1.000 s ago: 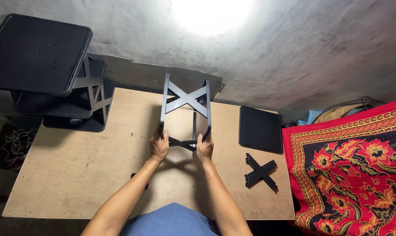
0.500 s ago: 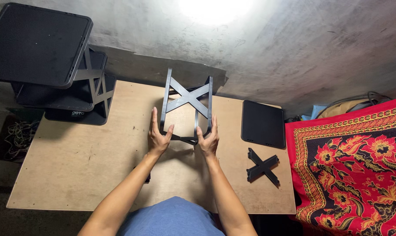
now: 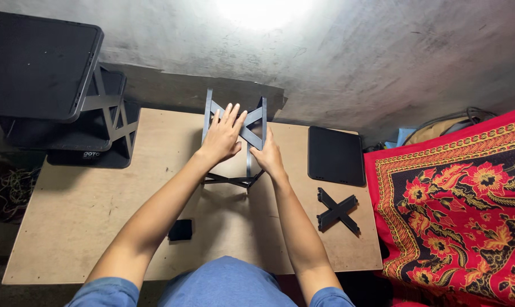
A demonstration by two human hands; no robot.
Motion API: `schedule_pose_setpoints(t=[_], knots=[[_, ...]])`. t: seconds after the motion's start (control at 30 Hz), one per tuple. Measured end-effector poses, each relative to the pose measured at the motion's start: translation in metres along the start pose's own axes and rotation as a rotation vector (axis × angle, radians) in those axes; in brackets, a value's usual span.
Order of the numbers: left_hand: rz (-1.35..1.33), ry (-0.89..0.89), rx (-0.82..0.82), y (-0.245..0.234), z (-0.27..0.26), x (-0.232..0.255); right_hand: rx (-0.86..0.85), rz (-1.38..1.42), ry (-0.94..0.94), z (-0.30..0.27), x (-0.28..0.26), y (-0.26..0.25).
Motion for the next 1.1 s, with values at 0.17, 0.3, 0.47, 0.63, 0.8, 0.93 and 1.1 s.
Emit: schedule_pose_setpoints(t=[0.17, 0.3, 0.47, 0.63, 0.8, 0.93, 1.1], knots=[[0.196, 0.021, -0.017, 0.044, 0.029, -0.008, 0.029, -0.101, 0.158, 0.002, 0.029, 0.019], [0.181, 0.041, 0.135, 0.063, 0.037, -0.02, -0.032, -0.252, 0.117, 0.009, 0.047, 0.022], [0.171, 0.05, 0.16, 0.073, 0.039, -0.022, -0.133, -0.338, 0.057, 0.018, 0.057, 0.018], [0.157, 0.048, 0.14, 0.064, 0.038, -0.023, -0.143, -0.316, 0.055, 0.019, 0.048, 0.017], [0.134, 0.022, 0.078, 0.067, 0.037, -0.023, -0.192, -0.239, 0.048, 0.013, 0.042, 0.011], [0.151, 0.007, 0.115, 0.062, 0.035, -0.018, -0.311, 0.194, -0.148, 0.009, 0.022, 0.001], [0.145, -0.014, 0.042, 0.049, 0.032, -0.016, -0.363, 0.527, 0.416, 0.031, 0.052, -0.009]])
Point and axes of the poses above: each hand's wrist, its own z-axis towards the middle knuckle, its own y-axis out of the palm, x = y × z, the point moved 7 cm from there along z, towards the middle knuckle
